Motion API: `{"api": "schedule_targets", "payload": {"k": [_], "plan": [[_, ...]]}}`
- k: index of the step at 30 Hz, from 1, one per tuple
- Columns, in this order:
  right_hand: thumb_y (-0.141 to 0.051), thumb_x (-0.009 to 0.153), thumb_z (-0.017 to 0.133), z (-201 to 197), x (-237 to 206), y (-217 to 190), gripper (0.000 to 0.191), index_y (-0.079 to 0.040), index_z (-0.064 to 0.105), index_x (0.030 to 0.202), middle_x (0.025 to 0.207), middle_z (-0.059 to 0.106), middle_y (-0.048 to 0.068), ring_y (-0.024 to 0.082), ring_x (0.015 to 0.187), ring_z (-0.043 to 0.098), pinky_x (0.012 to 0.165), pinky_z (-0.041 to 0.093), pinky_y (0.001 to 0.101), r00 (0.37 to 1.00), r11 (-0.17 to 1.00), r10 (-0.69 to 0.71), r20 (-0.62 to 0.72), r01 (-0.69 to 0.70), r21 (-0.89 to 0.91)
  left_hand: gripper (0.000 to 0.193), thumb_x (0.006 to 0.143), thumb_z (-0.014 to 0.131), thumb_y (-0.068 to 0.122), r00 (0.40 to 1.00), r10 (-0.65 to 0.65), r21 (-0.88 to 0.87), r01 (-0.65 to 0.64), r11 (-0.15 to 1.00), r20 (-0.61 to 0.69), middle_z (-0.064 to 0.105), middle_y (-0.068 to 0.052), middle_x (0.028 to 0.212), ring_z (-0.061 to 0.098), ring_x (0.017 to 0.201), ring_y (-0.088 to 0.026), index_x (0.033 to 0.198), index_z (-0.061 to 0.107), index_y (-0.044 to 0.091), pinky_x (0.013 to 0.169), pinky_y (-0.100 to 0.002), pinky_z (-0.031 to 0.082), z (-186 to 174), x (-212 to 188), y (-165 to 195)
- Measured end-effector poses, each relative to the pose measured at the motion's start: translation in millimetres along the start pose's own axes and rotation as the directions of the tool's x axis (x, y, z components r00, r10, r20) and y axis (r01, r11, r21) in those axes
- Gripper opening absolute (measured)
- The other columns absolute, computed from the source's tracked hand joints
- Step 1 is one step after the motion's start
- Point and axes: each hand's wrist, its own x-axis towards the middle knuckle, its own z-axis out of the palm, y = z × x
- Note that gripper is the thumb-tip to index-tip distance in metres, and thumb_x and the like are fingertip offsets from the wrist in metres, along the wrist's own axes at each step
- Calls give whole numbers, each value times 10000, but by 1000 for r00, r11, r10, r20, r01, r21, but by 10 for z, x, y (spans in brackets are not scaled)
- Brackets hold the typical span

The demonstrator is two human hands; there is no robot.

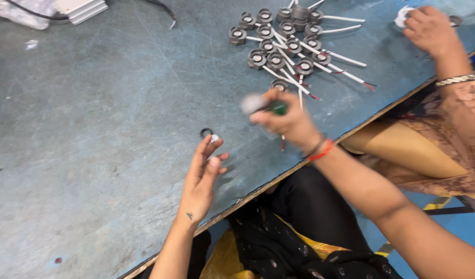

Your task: The person assembles small circular electronic components with wires. They use a screwdriver to tighten screws on the components and place them on the table. The person also handles small metal caps and rubber rings, inserting them into the components.

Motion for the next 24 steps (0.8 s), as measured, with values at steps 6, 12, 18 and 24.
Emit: {"api": "schedule_targets", "payload": {"k": [6,12,18,24], "plan": [[-169,938,771,1346,-85,-81,283,-47,669,1172,754,627,34,79,593,547,516,427,231,852,978,162,498,-205,32,663,1024,402,568,914,-172,-360,31,933,-367,597,-127,1264,640,966,-204,1473,444,81,728,-322,554,-297,15,-147],[-153,972,678,1124,-163,141,322,-61,567,1259,1129,678,-8,66,797,632,690,545,229,923,987,26,383,-85,138,645,1055,373,613,893,-234,-495,13,869,-386,729,-152,948,640,609,-218,1207,587,24,442,-258,392,-607,64,-141],[-170,996,649,875,96,374,264,-71,590,1234,762,545,-21,63,624,514,532,442,241,889,983,174,423,-178,-30,537,1033,426,543,919,-136,-638,-145,757,-369,722,-142,1046,682,673,-253,1245,595,79,521,-303,470,-777,74,20],[-155,962,692,927,160,388,156,-42,598,1014,638,489,-11,96,534,459,477,363,271,832,943,288,474,-162,-290,629,985,424,676,828,-125,-478,-186,859,-547,756,-118,1010,644,595,-180,1204,591,110,476,-264,420,-977,167,44]]}}
